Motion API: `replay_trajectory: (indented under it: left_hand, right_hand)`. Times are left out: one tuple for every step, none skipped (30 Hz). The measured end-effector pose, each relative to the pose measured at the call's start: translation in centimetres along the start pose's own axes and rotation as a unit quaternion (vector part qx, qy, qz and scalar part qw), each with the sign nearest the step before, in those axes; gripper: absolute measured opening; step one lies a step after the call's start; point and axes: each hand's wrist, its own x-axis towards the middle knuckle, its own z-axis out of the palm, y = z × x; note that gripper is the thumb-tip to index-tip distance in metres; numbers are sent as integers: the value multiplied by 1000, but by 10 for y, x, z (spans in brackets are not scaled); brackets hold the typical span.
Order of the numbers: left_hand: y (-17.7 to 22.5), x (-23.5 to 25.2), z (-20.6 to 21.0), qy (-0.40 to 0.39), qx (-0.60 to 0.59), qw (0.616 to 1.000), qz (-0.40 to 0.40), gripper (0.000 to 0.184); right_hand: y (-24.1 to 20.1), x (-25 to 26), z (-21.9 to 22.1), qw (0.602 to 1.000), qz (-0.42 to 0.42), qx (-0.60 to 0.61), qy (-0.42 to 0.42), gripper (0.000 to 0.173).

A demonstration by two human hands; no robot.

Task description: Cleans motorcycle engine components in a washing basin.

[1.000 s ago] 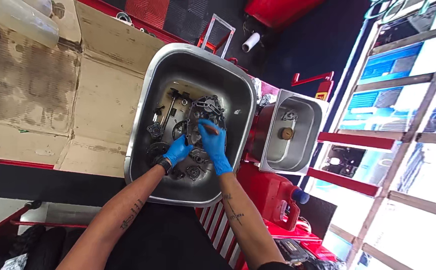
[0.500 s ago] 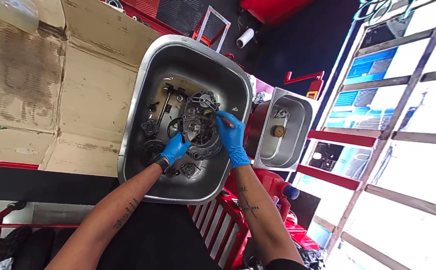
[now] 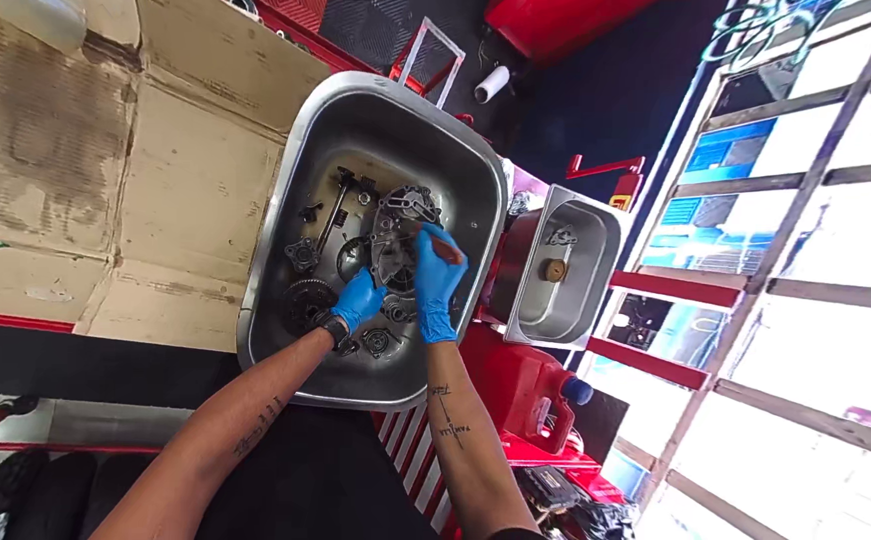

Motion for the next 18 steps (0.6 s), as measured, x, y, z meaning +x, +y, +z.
replay_trajectory:
  left_hand:
    - [2, 0, 0, 2, 5, 1000, -2, 62]
    - [2, 1, 1, 6, 5, 1000, 0, 62]
    - [1, 2, 0, 5, 1, 1000, 2, 63]
    - [-1, 3, 1, 6, -7, 1000, 7, 64]
    - [-5, 5, 1, 8, -18, 1000, 12, 63]
    - [-8, 5, 0, 8, -26, 1000, 15, 61]
    - [-8, 6, -3, 5, -28, 999, 18, 58]
    - [-7, 8, -8, 4, -27, 999, 24, 56]
    - [-7, 11, -13, 2, -26, 999, 32, 56]
    - [-8, 12, -17, 1, -26, 999, 40, 58]
    - [-11, 12, -19, -2, -28, 999, 45, 60]
    - [-13, 12, -19, -6, -30, 998, 47, 63]
    - [-16, 14, -18, -7, -31, 998, 49, 67]
    - [-19, 15, -15, -10, -36, 998, 45, 70]
    - [-21, 16, -12, -13, -43, 998, 41, 74]
    - [-22, 18, -10, -13, -49, 998, 38, 76]
    - [-21, 18, -10, -14, -56, 998, 36, 78]
    - [-22, 17, -9, -14, -59, 998, 34, 79]
  right_hand:
    - [-6, -6, 4, 999, -25, -21, -41, 21]
    - [-6, -11, 5, 994, -61, -59, -72, 22]
    - [-3, -11, 2, 989, -89, -87, -82, 22]
    - [2, -6, -4, 988, -92, -98, -79, 21]
    - [6, 1, -10, 989, -78, -99, -74, 22]
    - [9, 3, -14, 991, -65, -95, -73, 22]
    - [11, 0, -18, 990, -61, -91, -87, 22]
    - [13, -7, -24, 988, -63, -88, -106, 22]
    - [18, -17, -31, 987, -63, -88, -122, 22]
    - [25, -28, -40, 985, -53, -93, -132, 22]
    - [32, -38, -49, 985, -34, -97, -135, 22]
    - [37, -44, -57, 988, -14, -94, -126, 21]
    - [38, -45, -61, 990, 7, -87, -110, 21]
    - [36, -45, -61, 992, 29, -80, -91, 20]
    - [32, -45, -57, 993, 52, -71, -74, 20]
    - [27, -46, -50, 994, 68, -53, -68, 20]
    - [22, -52, -44, 994, 77, -34, -74, 20]
    - [19, -63, -42, 993, 81, -19, -88, 19]
